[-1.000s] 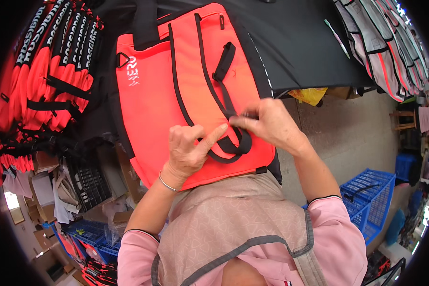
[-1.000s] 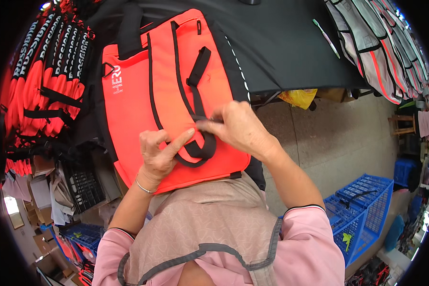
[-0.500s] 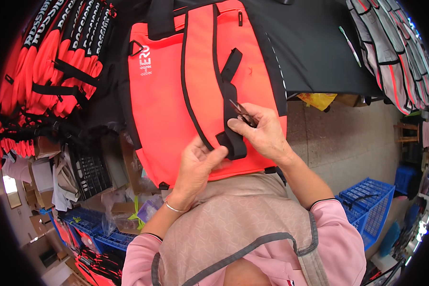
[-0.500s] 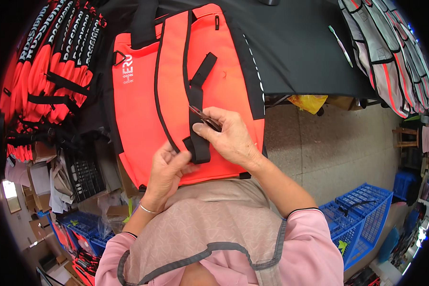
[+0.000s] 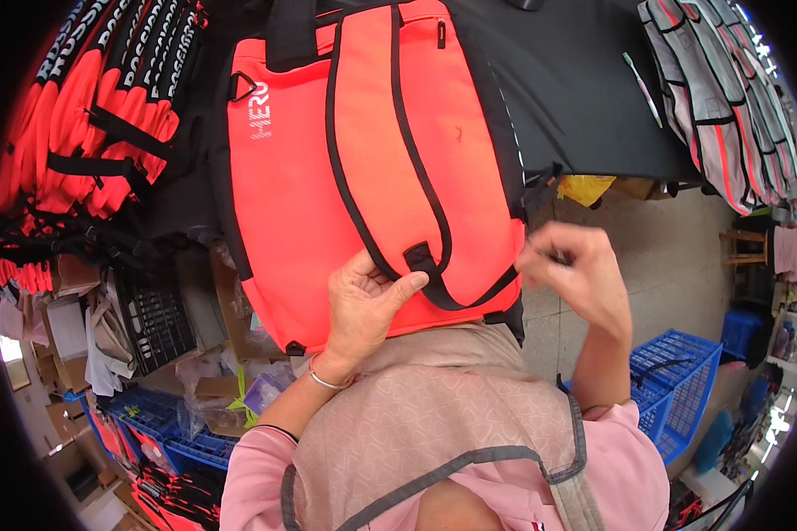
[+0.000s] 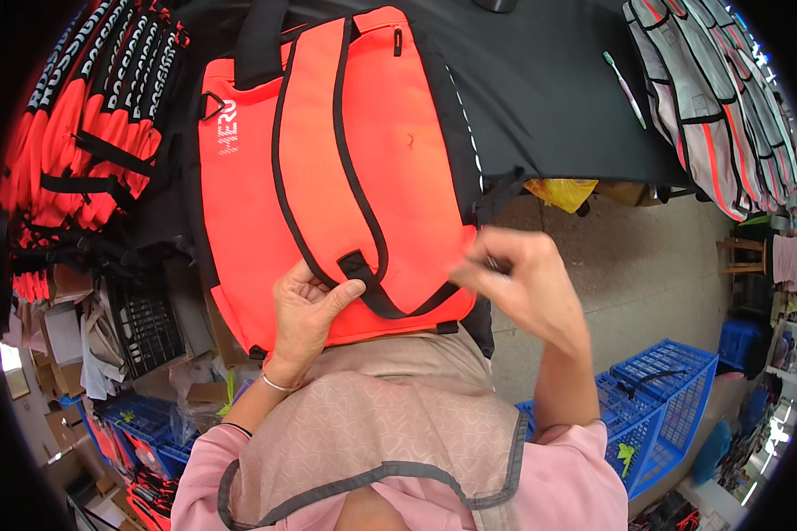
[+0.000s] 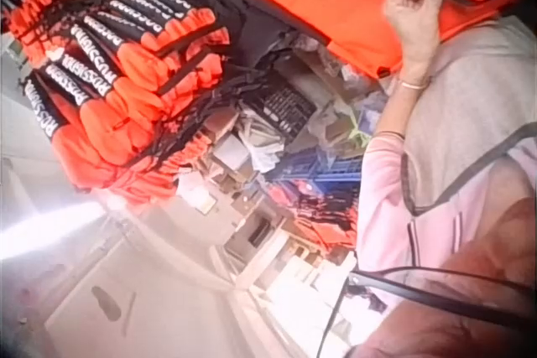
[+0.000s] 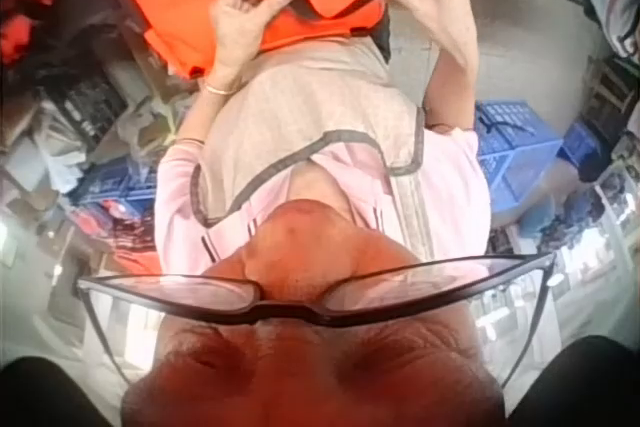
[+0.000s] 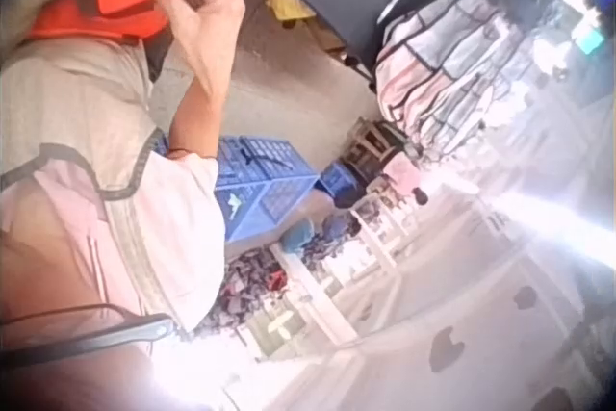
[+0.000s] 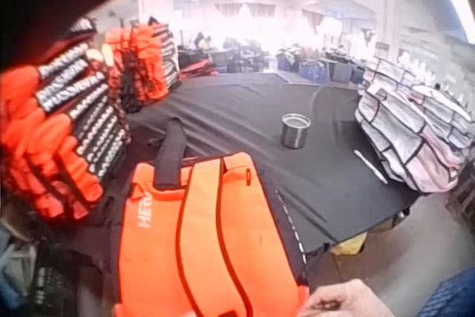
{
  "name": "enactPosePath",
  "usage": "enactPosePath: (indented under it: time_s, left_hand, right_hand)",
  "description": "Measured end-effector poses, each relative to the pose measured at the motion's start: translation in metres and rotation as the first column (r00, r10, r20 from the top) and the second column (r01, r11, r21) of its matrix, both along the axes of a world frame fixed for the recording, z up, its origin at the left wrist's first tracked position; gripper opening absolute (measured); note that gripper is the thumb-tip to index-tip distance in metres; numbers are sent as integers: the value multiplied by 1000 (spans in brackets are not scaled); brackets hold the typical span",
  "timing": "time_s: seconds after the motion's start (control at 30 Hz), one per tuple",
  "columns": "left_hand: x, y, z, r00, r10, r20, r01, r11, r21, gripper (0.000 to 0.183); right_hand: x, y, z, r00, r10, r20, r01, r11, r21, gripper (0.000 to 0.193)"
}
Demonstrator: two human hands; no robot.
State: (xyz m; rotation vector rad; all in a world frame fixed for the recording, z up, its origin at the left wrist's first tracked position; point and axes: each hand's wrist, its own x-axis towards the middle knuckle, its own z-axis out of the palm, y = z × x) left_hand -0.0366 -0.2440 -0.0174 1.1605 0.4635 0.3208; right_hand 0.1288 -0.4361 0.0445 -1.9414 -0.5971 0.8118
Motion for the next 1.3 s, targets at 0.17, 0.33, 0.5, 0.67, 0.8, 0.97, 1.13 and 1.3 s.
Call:
enactPosePath:
  time_s: [0.17,0.33,0.5,0.67,0.8,0.97,1.13,1.3]
  left_hand:
    - [-7,-5,3,999,28,-17,-22,959,283,34]
    - [-5,23,11,969,32,243,-240,324,915,23]
    - [-7,36,-13,997,-45,61,-13,693,721,22]
    - [-2,31,-23,1000,5,17,-8,983,185,24]
    - [1,30,-26,1000,17,7,-18,996,83,25]
    - [6,28,-30,999,31,-34,-30,999,11,23]
    - [7,26,-33,997,43,-61,-36,993,109,20]
    - [11,21,-30,995,60,-85,-45,984,173,19]
  right_hand:
    - [3,109,-32,974,-119,195,27,908,417,38]
    - [6,139,-71,1000,10,28,-16,979,205,30]
    - [4,136,-80,999,35,3,-35,997,72,30]
    - [4,121,-83,1000,24,11,-24,1000,20,27]
    - [0,107,-69,990,32,136,-30,999,-19,27]
    - [-8,85,-54,952,-40,303,5,993,115,32]
    - [-21,63,-42,806,-86,585,5,990,139,32]
    - [-23,57,-42,349,41,936,-138,990,8,37]
